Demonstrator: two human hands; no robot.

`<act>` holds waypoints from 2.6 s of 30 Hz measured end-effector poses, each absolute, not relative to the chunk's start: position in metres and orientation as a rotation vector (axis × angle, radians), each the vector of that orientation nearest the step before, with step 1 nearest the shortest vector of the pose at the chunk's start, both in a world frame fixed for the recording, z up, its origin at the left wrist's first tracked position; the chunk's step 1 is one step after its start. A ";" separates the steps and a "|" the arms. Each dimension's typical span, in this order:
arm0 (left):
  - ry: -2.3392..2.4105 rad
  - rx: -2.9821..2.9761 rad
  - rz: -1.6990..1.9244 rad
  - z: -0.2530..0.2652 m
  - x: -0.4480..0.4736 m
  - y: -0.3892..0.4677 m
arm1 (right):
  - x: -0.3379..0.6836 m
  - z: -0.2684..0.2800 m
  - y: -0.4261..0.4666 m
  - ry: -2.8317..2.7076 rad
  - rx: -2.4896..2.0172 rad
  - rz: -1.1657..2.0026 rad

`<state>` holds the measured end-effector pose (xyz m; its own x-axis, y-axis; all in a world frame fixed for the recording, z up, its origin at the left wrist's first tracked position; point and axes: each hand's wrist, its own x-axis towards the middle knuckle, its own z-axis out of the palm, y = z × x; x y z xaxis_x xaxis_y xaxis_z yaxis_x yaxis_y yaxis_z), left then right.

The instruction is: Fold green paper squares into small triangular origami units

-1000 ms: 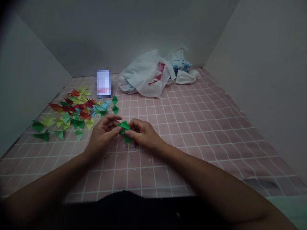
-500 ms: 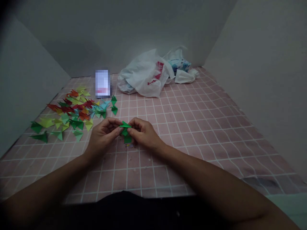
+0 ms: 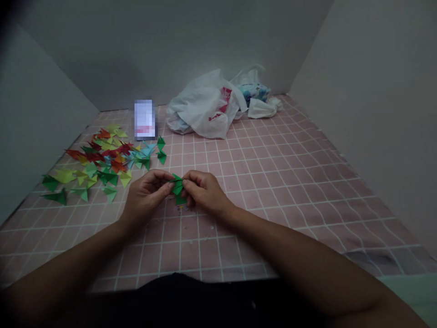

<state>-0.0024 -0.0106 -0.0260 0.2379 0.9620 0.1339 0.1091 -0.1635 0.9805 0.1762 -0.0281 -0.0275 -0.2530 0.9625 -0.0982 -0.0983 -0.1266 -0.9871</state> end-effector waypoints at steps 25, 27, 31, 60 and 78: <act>1.026 1.437 1.080 -0.019 -0.002 -0.013 | 0.175 -0.029 -0.030 -1.073 -0.949 1.720; 1.021 1.440 1.085 -0.020 -0.003 -0.013 | 0.176 -0.029 -0.031 -1.091 -0.943 1.711; 0.964 1.479 1.020 -0.021 -0.003 -0.012 | 0.176 -0.030 -0.030 -1.144 -0.945 1.687; 1.019 1.555 1.053 -0.024 -0.005 -0.009 | 0.176 -0.032 -0.029 -1.278 -1.044 1.482; 1.060 1.349 1.113 -0.022 0.001 -0.010 | 0.177 -0.030 -0.026 -1.198 -0.983 1.614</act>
<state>0.0007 -0.0103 -0.0224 0.1775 0.9822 0.0618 0.0135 -0.0652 0.9978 0.1772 -0.0265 -0.0301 -0.3056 0.9477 -0.0921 -0.1864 -0.1544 -0.9703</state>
